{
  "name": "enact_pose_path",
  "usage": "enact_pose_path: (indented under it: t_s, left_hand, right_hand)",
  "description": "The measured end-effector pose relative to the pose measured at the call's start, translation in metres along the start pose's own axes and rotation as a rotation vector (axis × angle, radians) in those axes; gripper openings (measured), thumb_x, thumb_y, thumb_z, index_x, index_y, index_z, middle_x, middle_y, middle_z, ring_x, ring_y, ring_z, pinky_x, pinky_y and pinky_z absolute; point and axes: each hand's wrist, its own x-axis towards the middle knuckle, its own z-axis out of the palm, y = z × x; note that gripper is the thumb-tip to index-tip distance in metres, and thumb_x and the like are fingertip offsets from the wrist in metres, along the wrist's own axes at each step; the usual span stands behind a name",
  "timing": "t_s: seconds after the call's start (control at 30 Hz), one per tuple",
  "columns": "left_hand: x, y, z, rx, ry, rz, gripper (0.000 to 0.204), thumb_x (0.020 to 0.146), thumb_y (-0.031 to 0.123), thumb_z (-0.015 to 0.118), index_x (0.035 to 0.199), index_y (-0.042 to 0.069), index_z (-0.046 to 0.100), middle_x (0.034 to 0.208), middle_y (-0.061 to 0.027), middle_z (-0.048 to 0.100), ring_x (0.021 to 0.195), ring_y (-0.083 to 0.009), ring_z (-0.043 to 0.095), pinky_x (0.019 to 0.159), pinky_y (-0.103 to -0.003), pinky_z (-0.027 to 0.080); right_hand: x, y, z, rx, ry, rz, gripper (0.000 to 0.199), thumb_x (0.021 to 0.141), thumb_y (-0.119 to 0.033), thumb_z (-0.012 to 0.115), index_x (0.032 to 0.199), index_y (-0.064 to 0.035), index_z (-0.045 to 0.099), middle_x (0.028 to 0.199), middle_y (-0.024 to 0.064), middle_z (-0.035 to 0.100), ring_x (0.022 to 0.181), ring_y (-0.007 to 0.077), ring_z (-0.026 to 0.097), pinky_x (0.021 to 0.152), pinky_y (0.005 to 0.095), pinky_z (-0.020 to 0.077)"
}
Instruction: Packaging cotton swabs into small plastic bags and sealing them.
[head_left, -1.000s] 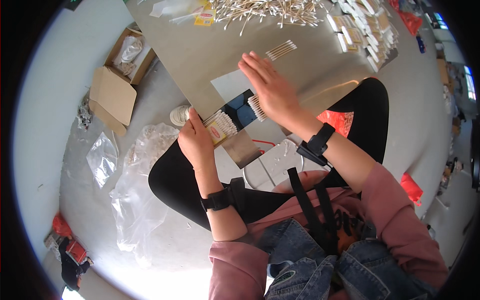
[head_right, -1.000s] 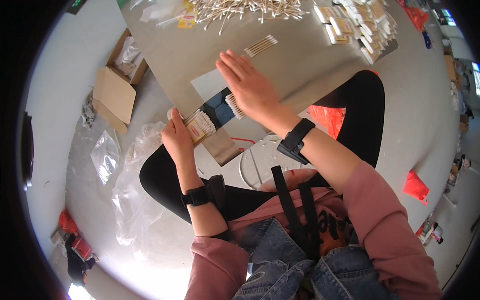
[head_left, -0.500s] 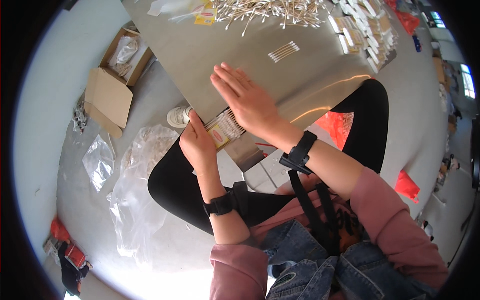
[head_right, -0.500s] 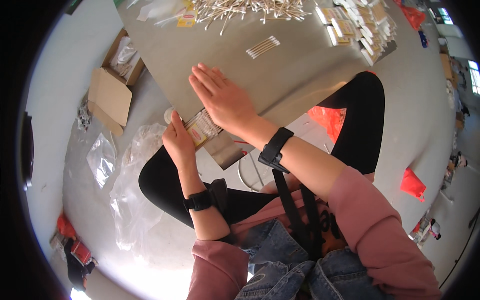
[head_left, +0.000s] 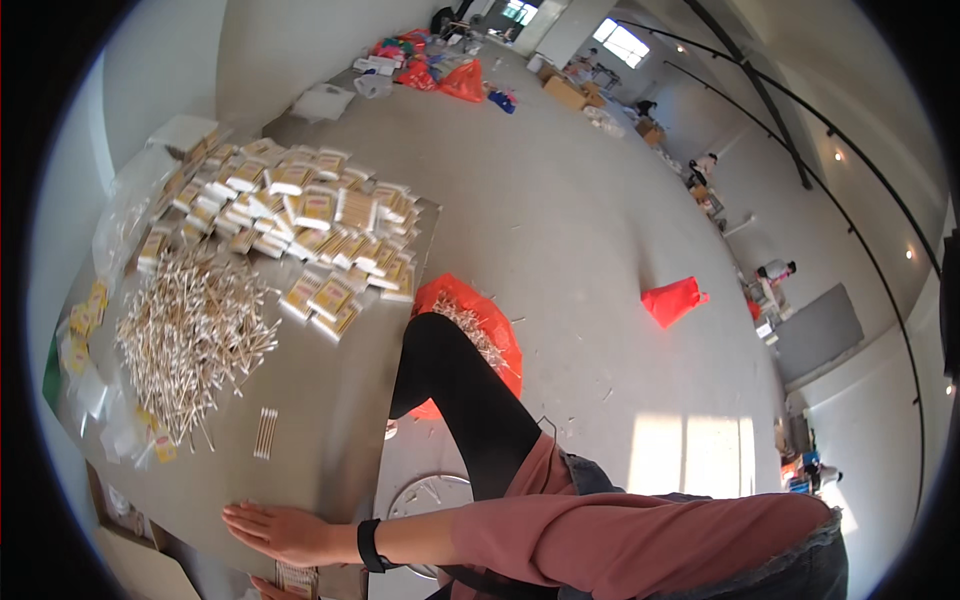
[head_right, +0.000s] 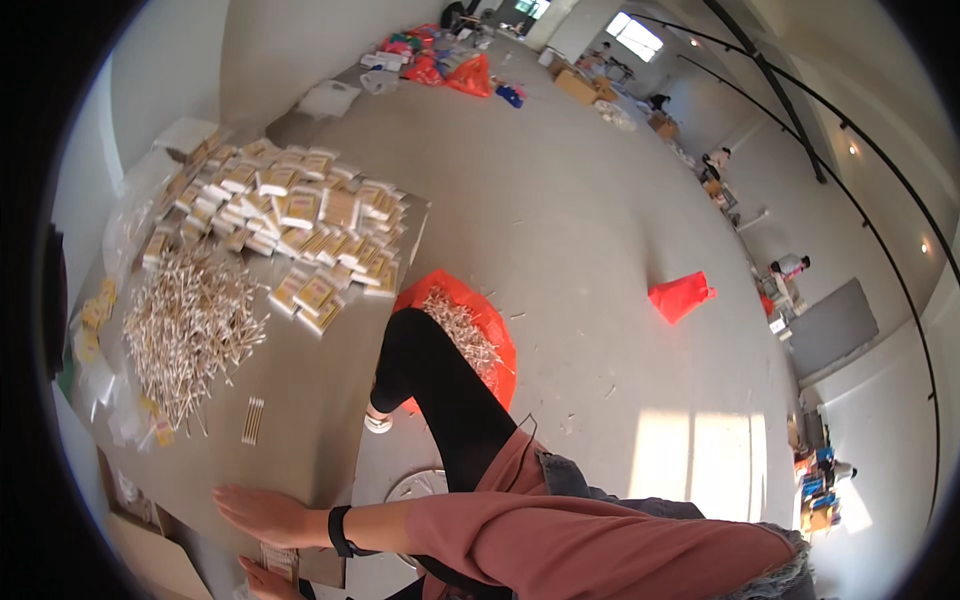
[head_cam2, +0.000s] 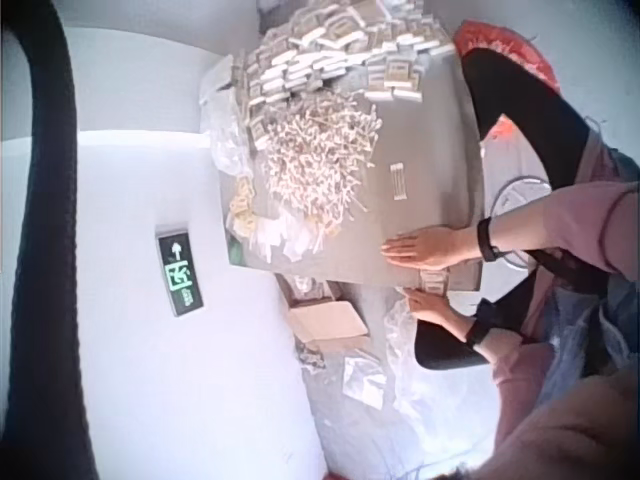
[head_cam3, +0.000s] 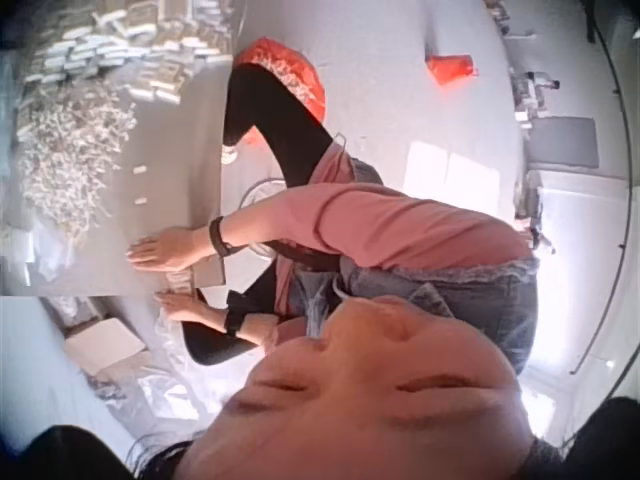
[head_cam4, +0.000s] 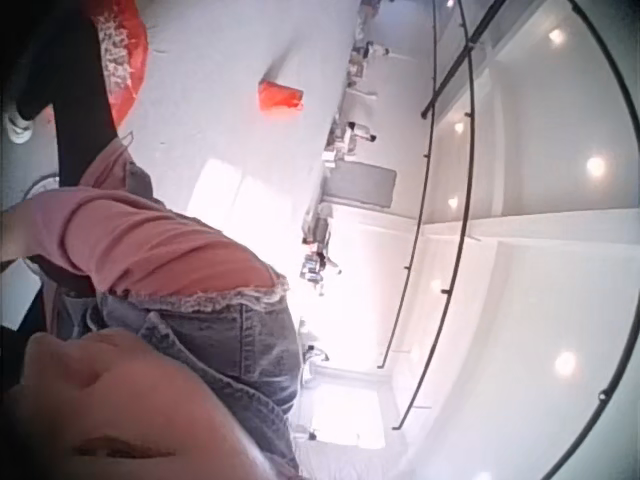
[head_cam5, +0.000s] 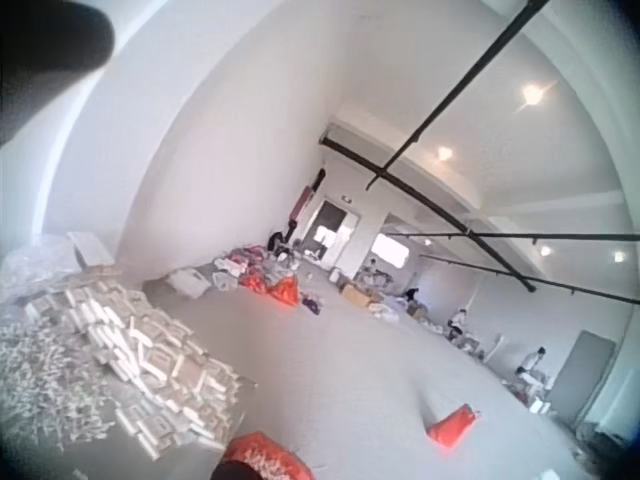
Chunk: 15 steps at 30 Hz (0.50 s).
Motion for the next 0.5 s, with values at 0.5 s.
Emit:
enact_pose_path:
  t_s: [0.5]
  left_hand:
    - [0.010, 0.012, -0.009, 0.071, 0.029, -0.070, 0.036, 0.101, 0.031, 0.047, 0.129, 0.011, 0.058, 0.091, -0.0053, 0.069, 0.078, -0.0207, 0.066, 0.063, -0.036, 0.052]
  right_hand:
    - [0.003, 0.014, 0.017, -0.191, 0.097, -0.112, 0.053, 0.092, -0.016, 0.046, 0.136, 0.0139, 0.042, 0.151, 0.0248, 0.036, 0.145, 0.0337, 0.030, 0.122, 0.0423, 0.0247]
